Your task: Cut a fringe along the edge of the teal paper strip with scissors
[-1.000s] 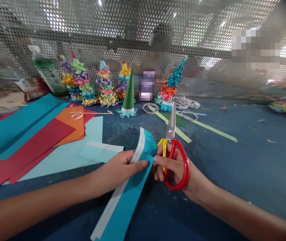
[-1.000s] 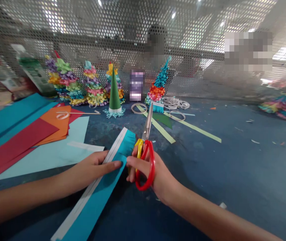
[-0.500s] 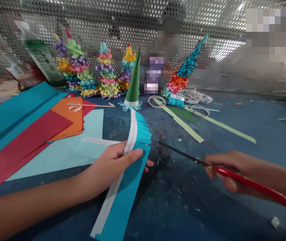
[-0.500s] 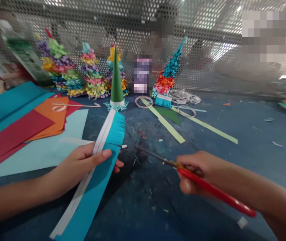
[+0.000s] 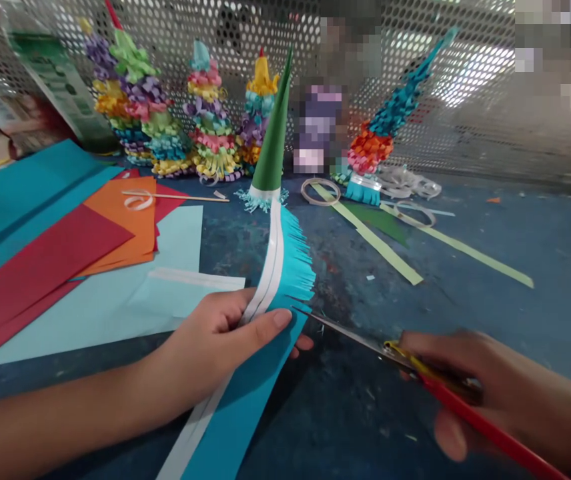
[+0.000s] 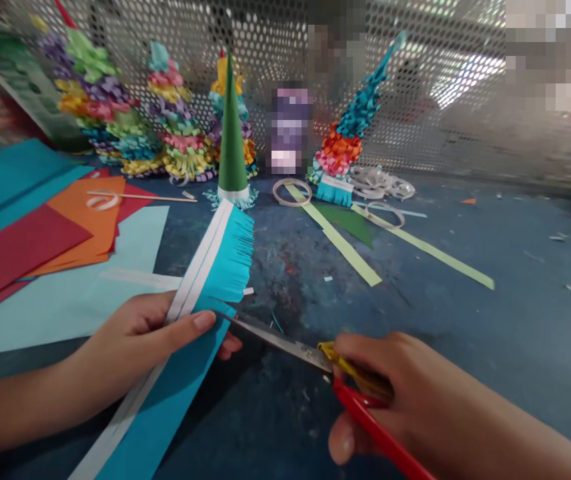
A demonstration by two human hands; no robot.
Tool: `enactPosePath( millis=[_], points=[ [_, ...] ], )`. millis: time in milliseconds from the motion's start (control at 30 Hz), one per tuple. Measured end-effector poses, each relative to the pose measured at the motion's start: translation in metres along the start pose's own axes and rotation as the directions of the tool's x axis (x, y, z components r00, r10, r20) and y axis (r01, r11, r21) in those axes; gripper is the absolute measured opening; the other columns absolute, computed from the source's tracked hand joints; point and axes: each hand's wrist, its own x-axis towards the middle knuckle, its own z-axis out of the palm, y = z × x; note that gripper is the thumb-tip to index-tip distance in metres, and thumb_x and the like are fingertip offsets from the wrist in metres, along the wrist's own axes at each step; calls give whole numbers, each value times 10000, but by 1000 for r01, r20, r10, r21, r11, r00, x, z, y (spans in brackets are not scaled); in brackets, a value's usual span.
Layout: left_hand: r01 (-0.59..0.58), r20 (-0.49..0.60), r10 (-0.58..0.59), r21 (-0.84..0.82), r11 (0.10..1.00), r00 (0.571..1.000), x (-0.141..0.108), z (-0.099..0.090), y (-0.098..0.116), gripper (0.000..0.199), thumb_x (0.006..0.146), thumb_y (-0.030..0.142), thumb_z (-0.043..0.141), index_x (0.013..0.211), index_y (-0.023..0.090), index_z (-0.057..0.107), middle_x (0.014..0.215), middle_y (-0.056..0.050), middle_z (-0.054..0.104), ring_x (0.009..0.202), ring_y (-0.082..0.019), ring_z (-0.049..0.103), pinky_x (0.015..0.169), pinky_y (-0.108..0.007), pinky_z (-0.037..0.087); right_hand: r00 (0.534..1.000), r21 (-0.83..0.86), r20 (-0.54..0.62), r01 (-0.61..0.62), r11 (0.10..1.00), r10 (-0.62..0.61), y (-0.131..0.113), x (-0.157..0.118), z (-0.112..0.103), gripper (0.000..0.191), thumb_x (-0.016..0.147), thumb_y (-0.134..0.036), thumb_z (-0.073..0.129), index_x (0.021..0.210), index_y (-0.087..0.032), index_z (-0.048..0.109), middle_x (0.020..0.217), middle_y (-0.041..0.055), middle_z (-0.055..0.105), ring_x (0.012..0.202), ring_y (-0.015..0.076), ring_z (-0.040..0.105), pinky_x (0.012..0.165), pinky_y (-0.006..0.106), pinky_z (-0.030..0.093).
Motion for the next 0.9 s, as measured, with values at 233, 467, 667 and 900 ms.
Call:
enactPosePath(
  millis=[233, 467, 667, 900],
  points=[
    [-74, 14, 73, 60, 995, 997, -1, 0, -1, 205, 964, 397, 788, 851, 242, 861, 838, -8, 882, 832, -193, 833, 738, -212, 643, 1000, -4, -14, -11, 1000, 11, 2, 0, 3, 135, 794, -337, 755, 698, -298, 668, 562, -7, 774, 504, 213, 642, 479, 294, 374],
    [-38, 16, 38, 2, 999, 999, 0, 2, 3, 180, 941, 389, 812, 853, 240, 862, 843, -20, 885, 784, -198, 834, 719, -225, 660, 997, -61, -69, -28, 998, 23, -2, 4, 4, 91, 734, -273, 735, 675, -297, 670, 581, -16, 784, 515, 207, 662, 492, 297, 387],
    [-9, 15, 9, -18, 1000, 1000, -1, -1, 1, 188, 942, 415, 816, 874, 248, 868, 856, -23, 887, 786, -197, 837, 710, -221, 662, 997, -126, -40, -66, 990, 61, -7, 5, 2, 100, 716, -327, 734, 664, -308, 651, 595, 1, 802, 531, 240, 686, 522, 322, 413],
    [-19, 8, 19, 5, 1000, 1000, 0, -1, -1, 231, 929, 448, 820, 847, 241, 878, 820, -32, 881, 789, -208, 838, 706, -221, 665, 995, -149, -34, -97, 984, 93, -15, 8, 2, 193, 692, -412, 748, 623, -297, 609, 603, 0, 810, 517, 247, 660, 509, 328, 401]
  ],
)
